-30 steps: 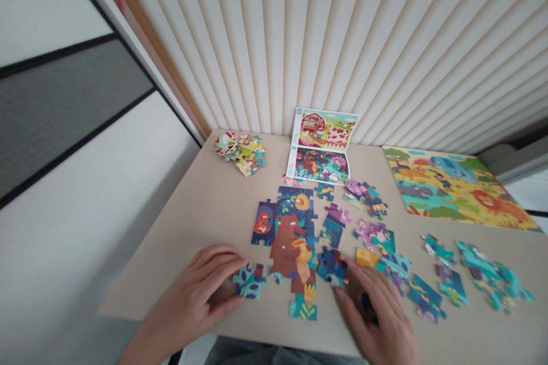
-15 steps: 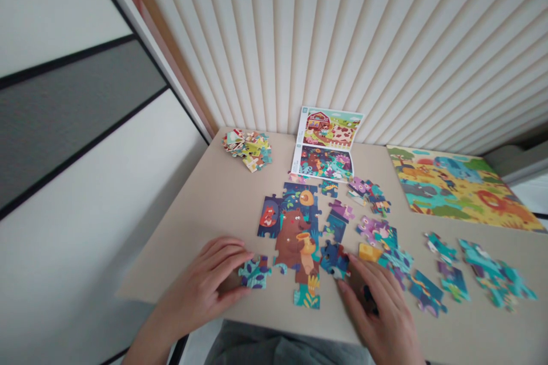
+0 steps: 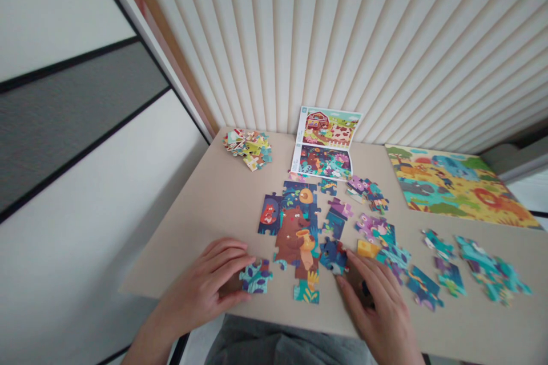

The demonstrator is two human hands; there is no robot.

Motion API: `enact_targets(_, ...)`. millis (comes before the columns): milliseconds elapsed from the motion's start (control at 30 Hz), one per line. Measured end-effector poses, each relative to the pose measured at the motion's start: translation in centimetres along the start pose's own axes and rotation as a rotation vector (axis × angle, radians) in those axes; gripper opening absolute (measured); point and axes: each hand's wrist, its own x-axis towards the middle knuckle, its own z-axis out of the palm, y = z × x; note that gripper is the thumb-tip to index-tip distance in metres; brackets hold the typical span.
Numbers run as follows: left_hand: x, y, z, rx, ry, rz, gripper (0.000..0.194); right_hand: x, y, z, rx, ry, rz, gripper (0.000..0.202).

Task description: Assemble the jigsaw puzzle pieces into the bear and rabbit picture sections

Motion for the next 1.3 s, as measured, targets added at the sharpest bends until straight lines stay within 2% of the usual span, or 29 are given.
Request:
enact_targets(467,-1.4,-0.2,0.4,0.074,-0.019,0.015,0.051,0.0,0.3,0.3,-0.062,0.028,-0.065,0.049)
enact_targets(700,0.4,2.5,1.4,0.048,0.046,0.047,0.053,0.1,0.1,0.1,-0.057,0.016,-0.06,0.047)
enact_targets(867,2.2,4.3,2.6,0.055,0.005,-0.003,0.05,0.0,0.1,0.0,-0.012,-0.018,-0.033,0.048)
enact_targets(1033,2.6,4.6,2.7,0.044,-0.04,-0.019,0.051,0.3,-0.2,-0.3,0.002,-0.039,-0.018,0.041)
enact_targets(1300,2.6,4.8,2.6,0.064,-0.024,0.004,0.046,0.4,-0.5,-0.5,0.004,-0.034,-0.013,0.033)
